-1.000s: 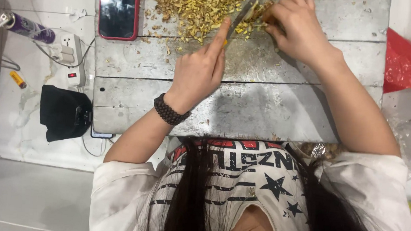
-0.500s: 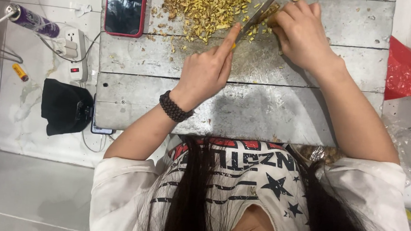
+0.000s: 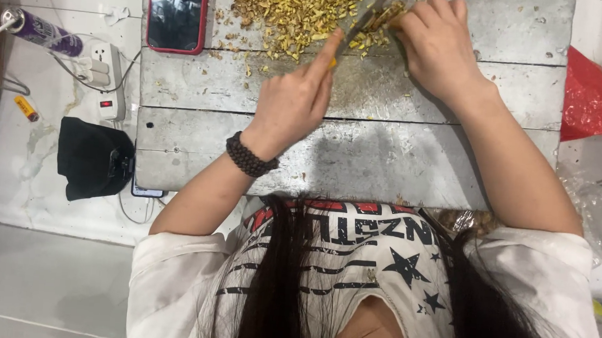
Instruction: Chopping and scraping dried roots on a wooden pallet using a small knife
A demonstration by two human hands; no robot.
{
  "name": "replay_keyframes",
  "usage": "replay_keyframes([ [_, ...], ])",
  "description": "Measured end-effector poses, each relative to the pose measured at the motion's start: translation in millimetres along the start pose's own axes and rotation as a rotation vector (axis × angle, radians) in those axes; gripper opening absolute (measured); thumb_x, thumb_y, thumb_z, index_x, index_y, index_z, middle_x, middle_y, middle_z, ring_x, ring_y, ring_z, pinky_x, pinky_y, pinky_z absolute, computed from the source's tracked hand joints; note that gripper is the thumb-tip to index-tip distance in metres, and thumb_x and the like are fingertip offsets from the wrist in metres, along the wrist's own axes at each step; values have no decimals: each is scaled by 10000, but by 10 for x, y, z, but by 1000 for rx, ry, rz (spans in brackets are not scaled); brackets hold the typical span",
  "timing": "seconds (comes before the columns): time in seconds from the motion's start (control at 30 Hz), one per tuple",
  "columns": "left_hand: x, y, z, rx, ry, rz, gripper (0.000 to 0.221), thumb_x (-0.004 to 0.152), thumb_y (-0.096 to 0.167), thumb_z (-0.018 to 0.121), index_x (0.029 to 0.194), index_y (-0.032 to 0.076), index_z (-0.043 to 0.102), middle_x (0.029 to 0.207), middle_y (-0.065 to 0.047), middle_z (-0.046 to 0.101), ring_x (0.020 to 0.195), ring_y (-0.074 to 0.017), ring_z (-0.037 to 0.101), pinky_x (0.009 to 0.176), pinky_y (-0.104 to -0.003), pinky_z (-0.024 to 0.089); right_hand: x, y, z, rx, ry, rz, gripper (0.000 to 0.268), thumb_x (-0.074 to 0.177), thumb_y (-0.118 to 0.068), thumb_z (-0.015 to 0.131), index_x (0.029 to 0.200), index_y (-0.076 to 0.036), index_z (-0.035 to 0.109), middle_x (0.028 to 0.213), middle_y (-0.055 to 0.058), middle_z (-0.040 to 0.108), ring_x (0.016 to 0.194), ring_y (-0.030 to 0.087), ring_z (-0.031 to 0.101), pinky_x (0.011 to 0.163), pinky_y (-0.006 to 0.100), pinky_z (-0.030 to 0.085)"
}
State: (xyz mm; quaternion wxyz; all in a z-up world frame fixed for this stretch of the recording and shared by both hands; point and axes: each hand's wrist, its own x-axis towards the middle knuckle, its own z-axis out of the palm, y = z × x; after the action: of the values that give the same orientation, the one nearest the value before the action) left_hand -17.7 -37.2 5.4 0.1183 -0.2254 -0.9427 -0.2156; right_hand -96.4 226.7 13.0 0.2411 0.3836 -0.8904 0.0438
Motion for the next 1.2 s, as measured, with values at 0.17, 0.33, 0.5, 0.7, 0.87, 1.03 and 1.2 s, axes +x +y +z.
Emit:
replay_keyframes([
  [0.17, -27, 14, -128, -20, 83, 21, 563, 1084, 61, 521, 1585, 68, 264, 732, -37, 715, 430, -94, 511, 337, -243, 390, -64, 4, -5, 46, -32, 48, 113, 1061, -148, 795, 1113, -51, 770, 1166, 90, 626, 1066, 237, 499, 992, 369, 343],
  [0.33, -38, 85, -180, 15, 93, 21, 547, 1105, 113, 524, 1593, 105, 278, 729, -15, 706, 423, -101, 502, 344, -259, 374, -75, 0, 60, 135, -25, 80, 62, 1075, -55, 732, 1072, -48, 671, 1094, 106, 635, 1063, 249, 491, 1003, 381, 322],
  [0.5, -50, 25, -99, -27, 112, 56, 564, 1106, 93, 520, 1593, 107, 235, 836, -34, 760, 460, -85, 537, 356, -223, 400, -111, 54, -210, 451, 126, 142, 200, 1051, 140, 801, 1103, 27, 644, 1005, 134, 658, 960, 265, 561, 908, 387, 413],
  [0.7, -64, 89, -25, 36, -25, 140, 523, 1131, 134, 475, 1591, 118, 228, 785, -37, 726, 421, -73, 540, 313, -217, 403, -499, 253, -269, 484, 182, 266, 190, 1020, 230, 845, 1080, 86, 737, 1026, 188, 735, 874, 251, 605, 796, 334, 521],
  [0.87, -37, 185, 3, 172, -147, 246, 548, 1035, 176, 570, 1557, 169, 403, 654, -14, 644, 354, -97, 476, 305, -246, 380, -502, 224, -522, 483, 269, 282, 186, 987, 312, 775, 1117, 181, 751, 1076, 244, 736, 914, 312, 637, 829, 392, 546],
  [1.03, 14, 132, 22, 264, -82, 128, 438, 1131, 225, 474, 1555, 141, 399, 599, -13, 614, 340, -52, 343, 272, -210, 290, -400, 83, -579, 566, 184, 267, 254, 918, 304, 715, 1145, 188, 720, 1118, 236, 676, 920, 308, 643, 826, 371, 526],
  [1.2, 35, 36, -194, 243, -125, 52, 465, 1103, 201, 455, 1563, 174, 394, 586, -24, 594, 328, -88, 409, 276, -255, 344, -440, 111, -459, 461, 134, 232, 177, 937, 215, 800, 1093, 142, 760, 1204, 214, 659, 927, 278, 634, 784, 345, 539],
])
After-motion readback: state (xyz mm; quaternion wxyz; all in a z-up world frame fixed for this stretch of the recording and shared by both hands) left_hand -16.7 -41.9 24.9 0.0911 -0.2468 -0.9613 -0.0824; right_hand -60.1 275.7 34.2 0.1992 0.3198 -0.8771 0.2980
